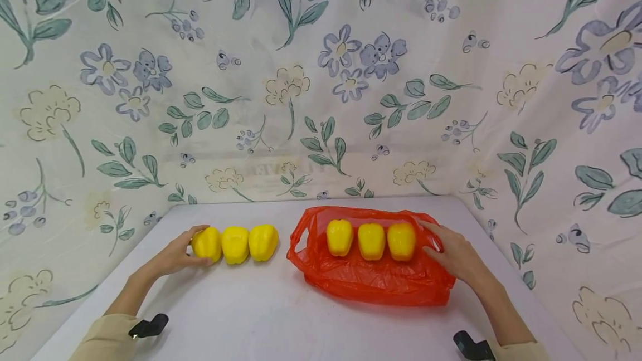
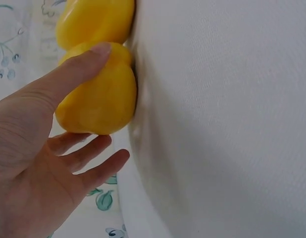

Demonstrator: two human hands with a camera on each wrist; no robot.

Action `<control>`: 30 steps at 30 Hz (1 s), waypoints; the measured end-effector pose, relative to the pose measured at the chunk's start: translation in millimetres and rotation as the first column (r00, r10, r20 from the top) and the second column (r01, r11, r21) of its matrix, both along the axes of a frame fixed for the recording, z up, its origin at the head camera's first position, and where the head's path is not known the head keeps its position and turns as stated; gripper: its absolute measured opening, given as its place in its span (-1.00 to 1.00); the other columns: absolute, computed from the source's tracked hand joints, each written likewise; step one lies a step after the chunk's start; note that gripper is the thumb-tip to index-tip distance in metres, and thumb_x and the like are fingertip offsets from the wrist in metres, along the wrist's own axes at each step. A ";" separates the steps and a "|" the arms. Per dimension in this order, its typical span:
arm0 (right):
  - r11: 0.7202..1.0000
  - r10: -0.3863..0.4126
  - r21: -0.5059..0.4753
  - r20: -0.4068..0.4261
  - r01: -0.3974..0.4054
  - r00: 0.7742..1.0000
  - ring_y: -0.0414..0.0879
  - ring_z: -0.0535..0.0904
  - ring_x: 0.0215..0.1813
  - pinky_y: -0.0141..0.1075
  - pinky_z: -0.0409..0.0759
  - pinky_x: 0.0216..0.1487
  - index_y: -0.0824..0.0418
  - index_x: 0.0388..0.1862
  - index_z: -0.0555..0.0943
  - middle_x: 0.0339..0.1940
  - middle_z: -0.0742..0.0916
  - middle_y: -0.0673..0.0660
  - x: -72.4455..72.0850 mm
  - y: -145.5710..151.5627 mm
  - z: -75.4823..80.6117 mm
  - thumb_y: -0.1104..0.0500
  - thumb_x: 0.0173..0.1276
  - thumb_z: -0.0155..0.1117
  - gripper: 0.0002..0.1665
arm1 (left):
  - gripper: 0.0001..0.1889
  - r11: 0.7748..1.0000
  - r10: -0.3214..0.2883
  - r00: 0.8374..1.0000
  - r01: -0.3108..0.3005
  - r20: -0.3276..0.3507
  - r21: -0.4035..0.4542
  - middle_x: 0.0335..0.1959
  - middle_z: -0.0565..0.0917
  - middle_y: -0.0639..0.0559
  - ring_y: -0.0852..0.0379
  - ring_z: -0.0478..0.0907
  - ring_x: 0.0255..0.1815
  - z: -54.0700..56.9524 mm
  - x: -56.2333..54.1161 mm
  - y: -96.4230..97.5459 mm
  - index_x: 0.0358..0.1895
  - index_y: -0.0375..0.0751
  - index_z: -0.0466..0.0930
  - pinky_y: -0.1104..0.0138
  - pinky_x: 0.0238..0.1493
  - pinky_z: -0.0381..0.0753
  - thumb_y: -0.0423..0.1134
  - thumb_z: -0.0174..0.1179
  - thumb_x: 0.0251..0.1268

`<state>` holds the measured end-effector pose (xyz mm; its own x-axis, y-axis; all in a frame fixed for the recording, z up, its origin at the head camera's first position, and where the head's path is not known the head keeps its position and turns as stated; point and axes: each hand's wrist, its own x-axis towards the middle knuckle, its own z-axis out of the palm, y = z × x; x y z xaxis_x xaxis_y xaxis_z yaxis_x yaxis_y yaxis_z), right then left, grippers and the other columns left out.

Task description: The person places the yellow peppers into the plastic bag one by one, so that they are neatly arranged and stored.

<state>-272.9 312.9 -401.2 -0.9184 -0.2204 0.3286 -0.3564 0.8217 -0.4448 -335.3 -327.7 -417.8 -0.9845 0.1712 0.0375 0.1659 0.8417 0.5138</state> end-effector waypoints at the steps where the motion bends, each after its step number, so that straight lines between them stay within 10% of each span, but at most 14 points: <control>1: 1.000 0.001 -0.001 -0.001 -0.001 1.000 0.44 0.45 0.26 0.24 0.57 0.08 0.26 0.40 0.36 0.27 0.54 0.46 0.1 0.0 -0.2 0.25 0.26 0.37 -0.27 | 0.04 1.000 -0.001 1.000 0.001 0.001 -0.004 0.44 0.23 -0.40 -0.40 0.21 0.42 0.2 0.7 -0.2 0.51 -0.15 0.06 -0.33 0.35 0.21 0.08 0.47 0.01; 18: 1.000 -0.009 0.000 0.033 0.009 0.999 0.44 0.44 0.25 0.23 0.59 0.06 0.25 0.41 0.35 0.28 0.52 0.47 -1.4 -0.1 0.9 0.24 0.28 0.35 -0.27 | 0.02 1.000 -0.023 0.989 0.020 -0.145 -0.023 0.34 0.39 -0.33 -0.26 0.43 0.21 22.6 3.9 -2.7 0.52 -0.16 0.08 -0.15 0.15 0.55 0.12 0.43 0.06; 30: 1.000 0.002 -0.001 0.011 -0.002 1.000 0.46 0.42 0.28 0.26 0.54 0.10 0.26 0.41 0.36 0.28 0.53 0.47 0.1 -0.4 1.3 0.25 0.28 0.34 -0.28 | 0.05 0.997 -0.068 0.952 0.073 -0.299 0.007 0.38 0.38 -0.26 -0.20 0.45 0.21 53.0 8.1 20.2 0.52 -0.15 0.10 -0.13 0.12 0.59 0.16 0.45 0.01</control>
